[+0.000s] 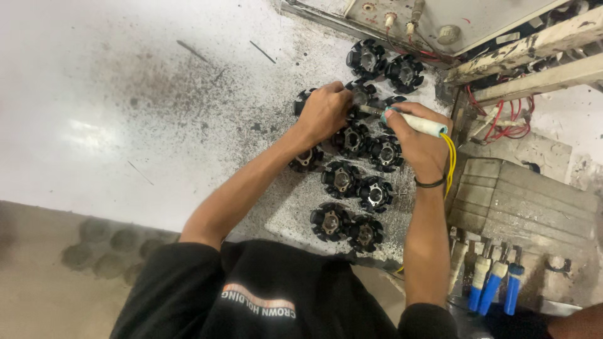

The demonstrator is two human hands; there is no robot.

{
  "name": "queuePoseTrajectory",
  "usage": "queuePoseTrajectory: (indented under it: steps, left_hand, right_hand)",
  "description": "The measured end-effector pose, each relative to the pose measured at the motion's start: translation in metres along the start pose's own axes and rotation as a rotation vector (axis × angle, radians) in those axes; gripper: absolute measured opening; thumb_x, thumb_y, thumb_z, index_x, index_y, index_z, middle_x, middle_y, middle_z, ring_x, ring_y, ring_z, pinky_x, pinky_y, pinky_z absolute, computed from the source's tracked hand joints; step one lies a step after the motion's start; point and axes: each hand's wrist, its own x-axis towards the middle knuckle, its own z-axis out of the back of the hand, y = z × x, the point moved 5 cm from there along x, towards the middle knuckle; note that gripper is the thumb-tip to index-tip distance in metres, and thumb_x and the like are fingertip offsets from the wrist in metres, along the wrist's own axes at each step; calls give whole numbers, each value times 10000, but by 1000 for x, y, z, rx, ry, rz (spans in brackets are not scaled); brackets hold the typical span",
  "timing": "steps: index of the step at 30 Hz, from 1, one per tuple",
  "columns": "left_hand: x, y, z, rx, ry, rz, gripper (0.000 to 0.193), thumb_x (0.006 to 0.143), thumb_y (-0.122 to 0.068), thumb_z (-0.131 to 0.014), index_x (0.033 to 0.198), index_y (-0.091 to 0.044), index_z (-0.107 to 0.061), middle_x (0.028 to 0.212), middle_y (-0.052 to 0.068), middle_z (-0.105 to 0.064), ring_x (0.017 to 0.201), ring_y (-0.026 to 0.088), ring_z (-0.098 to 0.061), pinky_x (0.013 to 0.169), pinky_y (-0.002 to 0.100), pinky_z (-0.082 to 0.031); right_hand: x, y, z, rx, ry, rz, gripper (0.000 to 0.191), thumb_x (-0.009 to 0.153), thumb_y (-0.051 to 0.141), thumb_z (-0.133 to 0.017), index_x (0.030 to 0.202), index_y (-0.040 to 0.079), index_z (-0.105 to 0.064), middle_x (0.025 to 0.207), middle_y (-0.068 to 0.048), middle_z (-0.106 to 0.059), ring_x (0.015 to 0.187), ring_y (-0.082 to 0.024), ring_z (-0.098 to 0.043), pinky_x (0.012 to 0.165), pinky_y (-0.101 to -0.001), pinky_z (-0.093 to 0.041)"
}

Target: The person tests small black motor armature parts with a pair of probe leads connected to a bench tester, then arranges the parts in a plastic tray. They then use a soldering iron to solder wires onto each armature one at a time, placing the finished parts in rows on the workbench.

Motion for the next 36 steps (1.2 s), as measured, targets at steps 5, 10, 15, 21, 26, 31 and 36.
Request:
queuePoseTrajectory:
  steps: [5, 10, 15, 21, 26, 31, 36]
  left_hand:
    - [-24, -4, 31, -5, 29, 121, 133, 936, -28, -646, 1058, -54, -690, 886, 121, -711, 742, 316, -695, 649, 472, -543]
    - [-64, -34, 44, 142, 24, -23, 352, 828, 72, -603, 1142, -43, -713, 949, 124, -657, 798, 287, -682, 637, 408, -584]
    - [-81, -39, 31, 102, 146, 38, 272, 825, 36, -634, 1071, -16, -736, 1025, 125, -630, 904, 277, -691, 659, 403, -592]
    - [-80, -41, 23, 142, 112, 1, 242, 777, -23, -657, 984, -85, -765, 1004, 108, -660, 931, 313, -678, 714, 433, -590]
    - [-80, -40, 19, 126, 111, -14, 207, 782, -15, -654, 954, -69, -757, 998, 106, -672, 944, 307, -683, 693, 423, -588]
    - [-78, -37, 15, 104, 161, 2, 167, 836, 1, -666, 969, -46, -756, 1002, 113, -664, 944, 275, -678, 687, 400, -593]
    - [-75, -42, 13, 102, 166, -45, 260, 740, 4, -686, 972, -70, -777, 999, 112, -650, 920, 303, -670, 698, 429, -593]
  right_hand:
    - [-39, -51, 8, 466, -171, 45, 261, 958, 174, -754, 1130, -22, -742, 1000, -121, -757, 855, -190, -743, 799, -292, -618]
    - [-113, -84, -13, 339, -311, 99, 277, 961, 145, -737, 1167, -40, -744, 1076, -139, -760, 953, -195, -719, 856, -277, -579]
    - [-141, -83, -14, 249, -311, 138, 270, 965, 126, -725, 1174, -43, -743, 1124, -119, -748, 1006, -162, -680, 915, -267, -529]
    - [-141, -79, -18, 288, -288, 31, 274, 946, 131, -728, 1165, -32, -754, 1051, -96, -744, 920, -123, -665, 831, -235, -524]
    - [-140, -75, -17, 281, -281, 27, 269, 958, 134, -733, 1169, -32, -752, 1011, -86, -741, 883, -111, -660, 793, -220, -514]
    - [-133, -56, -16, 253, -257, 23, 268, 952, 125, -745, 1170, -31, -750, 1015, -100, -752, 865, -120, -670, 762, -227, -524]
    - [-120, -19, -7, -57, -117, 40, 255, 932, 117, -764, 1157, -3, -762, 942, -116, -764, 811, -126, -711, 701, -236, -541]
